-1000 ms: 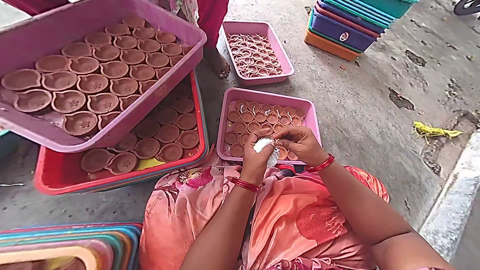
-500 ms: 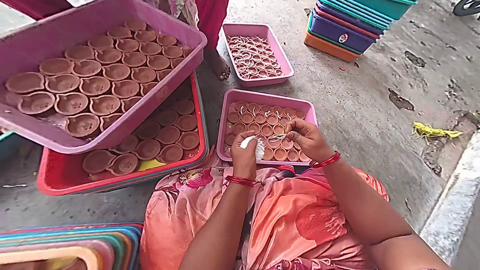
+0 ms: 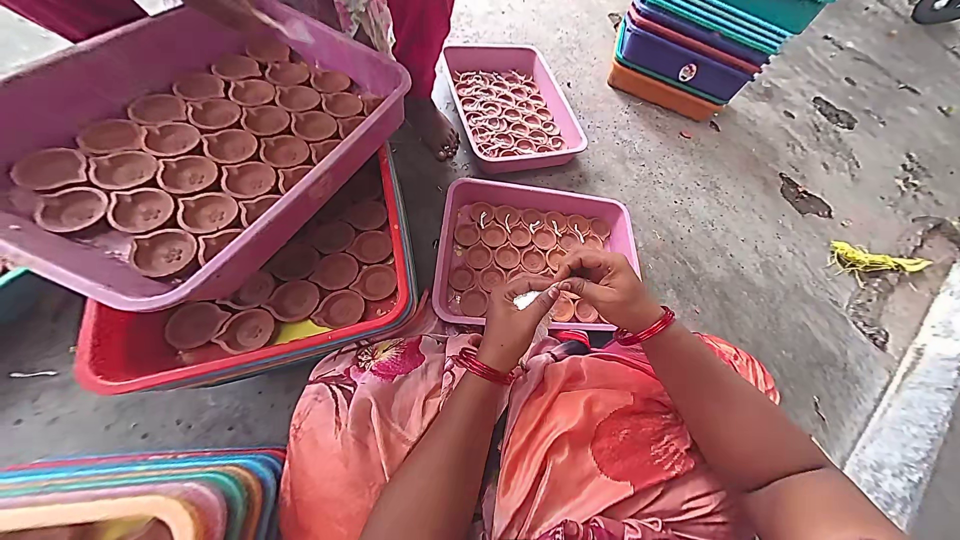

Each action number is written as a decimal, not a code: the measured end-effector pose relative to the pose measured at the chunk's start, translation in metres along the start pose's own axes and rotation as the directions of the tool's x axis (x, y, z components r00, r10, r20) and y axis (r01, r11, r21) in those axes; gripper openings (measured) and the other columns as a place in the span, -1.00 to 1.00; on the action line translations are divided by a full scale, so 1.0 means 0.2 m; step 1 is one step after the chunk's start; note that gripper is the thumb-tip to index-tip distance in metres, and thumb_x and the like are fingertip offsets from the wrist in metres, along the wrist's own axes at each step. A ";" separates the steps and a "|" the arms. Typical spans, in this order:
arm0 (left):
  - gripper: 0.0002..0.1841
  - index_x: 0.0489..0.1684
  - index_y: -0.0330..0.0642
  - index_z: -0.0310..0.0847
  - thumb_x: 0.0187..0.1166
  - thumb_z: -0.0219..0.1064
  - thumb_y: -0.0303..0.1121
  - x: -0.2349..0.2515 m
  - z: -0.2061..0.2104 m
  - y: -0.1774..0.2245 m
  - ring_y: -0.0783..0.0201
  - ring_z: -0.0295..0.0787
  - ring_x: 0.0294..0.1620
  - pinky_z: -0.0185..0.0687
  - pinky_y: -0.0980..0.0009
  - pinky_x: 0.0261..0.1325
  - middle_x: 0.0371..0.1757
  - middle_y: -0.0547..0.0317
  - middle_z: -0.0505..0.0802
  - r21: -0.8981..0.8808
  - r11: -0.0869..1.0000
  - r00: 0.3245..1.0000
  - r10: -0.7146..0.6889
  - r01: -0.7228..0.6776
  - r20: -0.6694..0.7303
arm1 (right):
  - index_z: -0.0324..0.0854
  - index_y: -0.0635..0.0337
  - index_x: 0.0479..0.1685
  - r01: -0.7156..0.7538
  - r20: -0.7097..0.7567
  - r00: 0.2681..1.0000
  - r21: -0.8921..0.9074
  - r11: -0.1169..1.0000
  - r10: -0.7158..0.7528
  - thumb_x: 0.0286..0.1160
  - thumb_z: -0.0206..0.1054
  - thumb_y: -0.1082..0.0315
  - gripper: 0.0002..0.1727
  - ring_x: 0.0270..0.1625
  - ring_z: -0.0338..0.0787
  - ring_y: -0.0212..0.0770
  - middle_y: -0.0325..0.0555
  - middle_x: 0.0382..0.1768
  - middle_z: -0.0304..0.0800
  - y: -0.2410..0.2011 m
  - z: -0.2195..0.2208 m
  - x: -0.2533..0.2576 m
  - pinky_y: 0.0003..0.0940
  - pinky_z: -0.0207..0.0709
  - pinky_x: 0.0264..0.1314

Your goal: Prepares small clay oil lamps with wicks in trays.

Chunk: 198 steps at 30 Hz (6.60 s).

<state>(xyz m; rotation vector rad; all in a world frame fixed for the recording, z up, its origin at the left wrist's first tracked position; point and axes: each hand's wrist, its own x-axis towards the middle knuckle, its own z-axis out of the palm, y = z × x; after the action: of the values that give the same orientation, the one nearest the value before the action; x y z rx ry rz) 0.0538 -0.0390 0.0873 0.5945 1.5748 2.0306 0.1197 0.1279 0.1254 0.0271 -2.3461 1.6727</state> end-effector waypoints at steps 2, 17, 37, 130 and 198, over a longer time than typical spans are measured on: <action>-0.90 -0.30 -0.22 0.81 0.51 0.36 -0.52 -0.01 0.00 0.01 0.46 0.77 -0.11 0.72 0.45 0.03 -0.17 0.24 0.86 -0.104 0.990 0.995 -0.096 0.093 -0.025 | 0.77 0.18 -0.29 -0.036 -0.043 0.998 0.131 0.991 0.042 0.35 0.39 0.60 -0.87 -0.21 0.76 -0.55 -0.36 -0.22 0.81 0.00 0.01 0.00 -0.59 0.72 -0.09; -0.89 -0.26 -0.22 0.76 0.55 0.32 -0.59 -0.01 0.00 0.05 0.42 0.75 -0.25 0.74 0.45 -0.09 -0.23 0.22 0.82 -0.259 0.925 0.960 -0.274 0.277 0.048 | 0.77 0.19 -0.13 0.020 0.044 0.999 0.112 0.993 -0.025 0.30 0.45 0.60 -0.80 -0.24 0.73 -0.57 -0.37 -0.17 0.80 0.02 -0.01 0.00 -0.60 0.70 -0.11; -0.72 0.23 -0.33 0.72 0.63 0.26 -0.49 0.00 -0.04 0.03 0.44 0.79 0.04 0.71 0.41 0.15 0.13 0.12 0.87 0.080 0.993 0.994 -0.075 0.081 -0.084 | 0.78 0.28 -0.38 0.233 0.117 0.971 -0.230 0.945 -0.211 0.39 0.42 0.47 -0.92 -0.08 0.70 -0.49 -0.17 -0.20 0.74 0.02 -0.08 0.01 -0.65 0.61 0.00; -0.54 0.22 0.07 0.60 0.31 0.16 -0.49 -0.02 0.02 -0.03 0.48 0.75 -0.22 0.75 0.48 -0.09 -0.18 0.37 0.78 -0.680 0.722 0.991 -0.108 0.130 0.075 | 0.79 0.37 -0.26 0.291 0.047 0.956 -0.212 0.933 -0.288 0.37 0.38 0.53 -0.90 -0.15 0.78 -0.47 -0.13 -0.27 0.83 -0.02 0.06 -0.01 -0.57 0.69 0.01; -0.92 -0.30 -0.26 0.77 0.54 0.37 -0.56 0.00 -0.02 0.08 0.50 0.73 -0.28 0.69 0.52 -0.10 -0.30 0.27 0.82 0.036 0.961 0.956 -0.276 0.274 0.103 | 0.82 0.22 -0.38 0.461 0.258 0.887 -0.542 0.702 -0.384 0.51 0.26 0.46 -0.79 -0.16 0.82 -0.18 -0.08 -0.33 0.85 -0.01 -0.07 0.01 -0.31 0.64 0.00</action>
<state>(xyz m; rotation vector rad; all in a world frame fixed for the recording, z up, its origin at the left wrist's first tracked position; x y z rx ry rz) 0.0490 -0.0445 0.1014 0.4547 1.5244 1.7499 0.1214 0.1410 0.1312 0.5290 -2.5879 0.6944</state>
